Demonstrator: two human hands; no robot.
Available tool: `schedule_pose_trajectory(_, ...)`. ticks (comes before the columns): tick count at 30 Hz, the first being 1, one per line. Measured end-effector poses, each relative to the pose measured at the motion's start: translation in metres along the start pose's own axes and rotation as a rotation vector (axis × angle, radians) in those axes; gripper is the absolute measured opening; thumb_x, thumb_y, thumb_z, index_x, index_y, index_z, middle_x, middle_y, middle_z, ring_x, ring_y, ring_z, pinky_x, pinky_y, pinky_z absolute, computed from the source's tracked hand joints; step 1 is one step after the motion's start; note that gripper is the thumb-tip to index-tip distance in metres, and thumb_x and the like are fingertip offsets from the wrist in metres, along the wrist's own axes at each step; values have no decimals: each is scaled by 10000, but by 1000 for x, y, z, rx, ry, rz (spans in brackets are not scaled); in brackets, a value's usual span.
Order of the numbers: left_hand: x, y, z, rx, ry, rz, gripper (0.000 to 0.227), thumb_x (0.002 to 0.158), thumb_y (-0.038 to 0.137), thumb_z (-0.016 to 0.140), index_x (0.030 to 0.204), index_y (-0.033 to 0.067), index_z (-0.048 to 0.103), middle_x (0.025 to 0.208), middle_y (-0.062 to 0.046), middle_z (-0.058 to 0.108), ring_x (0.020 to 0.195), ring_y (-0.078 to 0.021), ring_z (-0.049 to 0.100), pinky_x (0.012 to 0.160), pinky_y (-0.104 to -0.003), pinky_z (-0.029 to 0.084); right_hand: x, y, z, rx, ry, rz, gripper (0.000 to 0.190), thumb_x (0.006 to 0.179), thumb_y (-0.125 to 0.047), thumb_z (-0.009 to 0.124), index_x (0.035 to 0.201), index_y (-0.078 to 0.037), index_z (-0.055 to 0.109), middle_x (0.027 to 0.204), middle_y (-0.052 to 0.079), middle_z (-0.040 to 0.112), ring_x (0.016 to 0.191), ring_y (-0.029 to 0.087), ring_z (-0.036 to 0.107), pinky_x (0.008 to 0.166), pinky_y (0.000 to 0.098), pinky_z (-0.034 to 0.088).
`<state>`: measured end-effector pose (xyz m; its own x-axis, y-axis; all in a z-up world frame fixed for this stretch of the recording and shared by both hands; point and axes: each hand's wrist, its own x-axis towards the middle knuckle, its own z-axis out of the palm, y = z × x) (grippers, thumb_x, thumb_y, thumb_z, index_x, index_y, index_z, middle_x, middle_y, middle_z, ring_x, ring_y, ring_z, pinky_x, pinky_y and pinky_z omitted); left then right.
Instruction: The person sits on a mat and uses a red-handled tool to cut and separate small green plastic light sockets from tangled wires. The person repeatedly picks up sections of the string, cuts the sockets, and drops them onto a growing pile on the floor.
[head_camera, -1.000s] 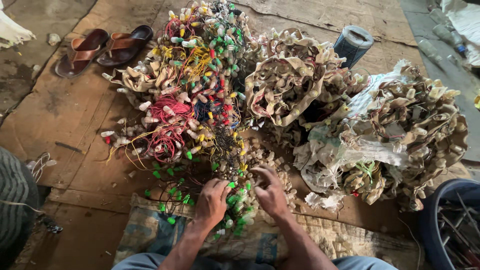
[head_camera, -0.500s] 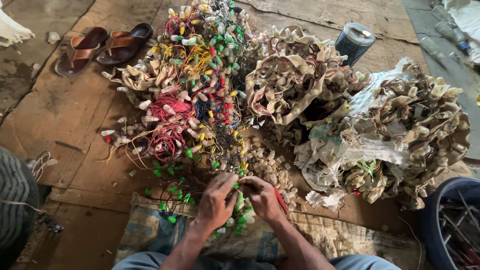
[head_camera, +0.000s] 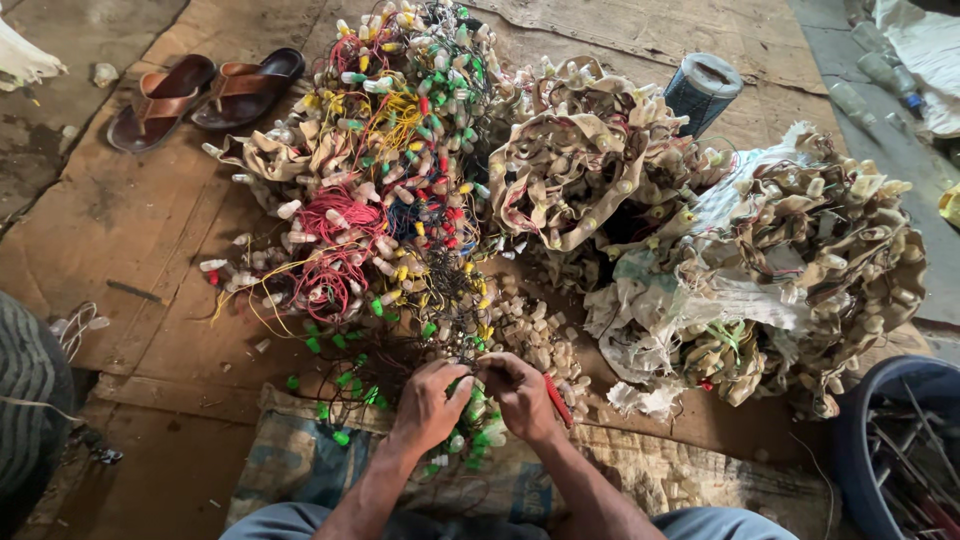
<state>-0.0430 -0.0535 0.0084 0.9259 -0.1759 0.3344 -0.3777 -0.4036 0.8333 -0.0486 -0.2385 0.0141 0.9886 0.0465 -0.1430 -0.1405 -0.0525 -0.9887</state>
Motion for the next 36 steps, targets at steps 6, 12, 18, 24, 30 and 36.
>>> schedule_pose_trajectory(6,4,-6,3,-104,152,-159,171,935,170,666,1028,32,703,919,-151,728,825,-326,735,744,-407,570,10,-13,-55,-926,101,380,397,976,-467,576,1224,-163,632,972,70,737,806,221,717,715,393,597)
schedule_pose_trajectory(12,8,-18,2,-158,149,-358,237,926,230,672,1042,30,722,899,-153,747,764,-314,747,734,-398,565,-4,11,-77,-1111,49,527,575,1019,-616,511,1074,-75,697,884,182,782,788,296,740,744,441,575)
schedule_pose_trajectory(18,7,-27,2,-100,219,-199,253,922,233,693,1038,13,739,980,-169,763,891,-303,735,802,-394,568,1,10,-61,-781,-8,625,290,947,-337,634,1103,-93,653,847,112,728,732,248,679,680,421,582)
schedule_pose_trajectory(24,10,-27,0,-128,192,-307,263,907,238,698,1042,19,752,981,-150,767,879,-292,738,777,-386,565,-12,-16,-58,-368,-43,440,297,915,-225,624,1070,8,723,929,132,816,773,204,768,686,385,620)
schedule_pose_trajectory(30,9,-24,-2,-151,212,-281,253,894,227,707,1018,11,754,974,-150,767,884,-297,736,789,-387,564,-35,-63,-64,-341,-104,302,256,960,-252,584,1115,-61,654,1017,90,706,940,199,636,810,368,519)
schedule_pose_trajectory(36,12,-15,-2,-113,251,-204,224,900,205,710,1018,22,761,971,-149,757,899,-319,728,804,-396,556,-80,-43,-59,-418,-381,303,274,900,-160,574,1158,-95,640,993,26,600,929,168,586,836,347,511)
